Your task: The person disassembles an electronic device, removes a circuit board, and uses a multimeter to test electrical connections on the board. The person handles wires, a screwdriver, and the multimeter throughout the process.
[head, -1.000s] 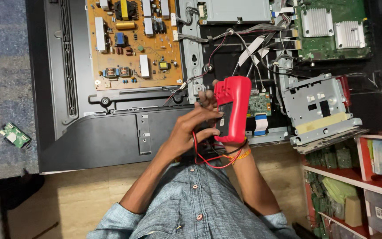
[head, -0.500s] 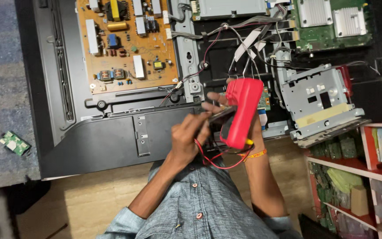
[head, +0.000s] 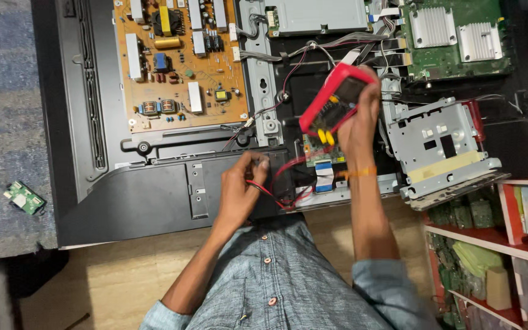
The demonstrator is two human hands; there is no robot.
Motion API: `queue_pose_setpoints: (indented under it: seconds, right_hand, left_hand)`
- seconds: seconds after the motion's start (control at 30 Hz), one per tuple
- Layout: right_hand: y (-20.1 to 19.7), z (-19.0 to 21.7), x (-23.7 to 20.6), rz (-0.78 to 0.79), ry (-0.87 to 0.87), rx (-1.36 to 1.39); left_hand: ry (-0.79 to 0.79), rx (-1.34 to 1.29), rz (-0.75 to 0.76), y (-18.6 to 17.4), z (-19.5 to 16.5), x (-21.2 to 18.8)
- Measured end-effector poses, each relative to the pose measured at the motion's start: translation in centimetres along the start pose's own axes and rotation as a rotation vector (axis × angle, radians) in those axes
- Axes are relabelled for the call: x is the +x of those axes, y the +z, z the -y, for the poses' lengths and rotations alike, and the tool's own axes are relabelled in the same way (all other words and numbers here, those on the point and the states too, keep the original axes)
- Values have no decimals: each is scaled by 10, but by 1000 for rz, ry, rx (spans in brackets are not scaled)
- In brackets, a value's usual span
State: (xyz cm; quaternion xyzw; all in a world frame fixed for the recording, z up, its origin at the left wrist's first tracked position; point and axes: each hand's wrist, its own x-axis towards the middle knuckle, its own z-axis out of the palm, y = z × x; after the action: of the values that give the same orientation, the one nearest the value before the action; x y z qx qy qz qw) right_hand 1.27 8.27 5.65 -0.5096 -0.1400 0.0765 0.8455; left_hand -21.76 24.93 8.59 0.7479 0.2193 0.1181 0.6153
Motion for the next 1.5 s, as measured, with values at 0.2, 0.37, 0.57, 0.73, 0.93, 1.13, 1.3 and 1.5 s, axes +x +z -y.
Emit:
queue_pose_setpoints:
  seconds: [0.2,0.37,0.57,0.73,0.93,1.13,1.3,1.5]
  right_hand:
    - [17,-21,48,168,5,-304]
    - [15,-20,56,165,-273,-743]
    - [20,0,13,16,-187,-1140]
    - [34,-16,-3,83,-337,-1369]
    - [34,-23,-2,130,-260,-1233]
    - [32,-1,6,484,-463,-1478]
    - [25,17,29,844,-543,-1640]
    - [18,22,43,1055,-548,-1665]
  left_hand:
    - [-40,-76,195,-23,0,-19]
    - [-74,-116,168,-24,10,-28]
    - [-145,-238,167,-17,23,-21]
    - [-139,-269,217,-10,24,-12]
    - [-173,-229,181,-12,21,-10]
    - [-247,-265,195,-14,18,-9]
    - [-244,-304,241,-9,20,-7]
    - [-133,-324,281,3,17,-4]
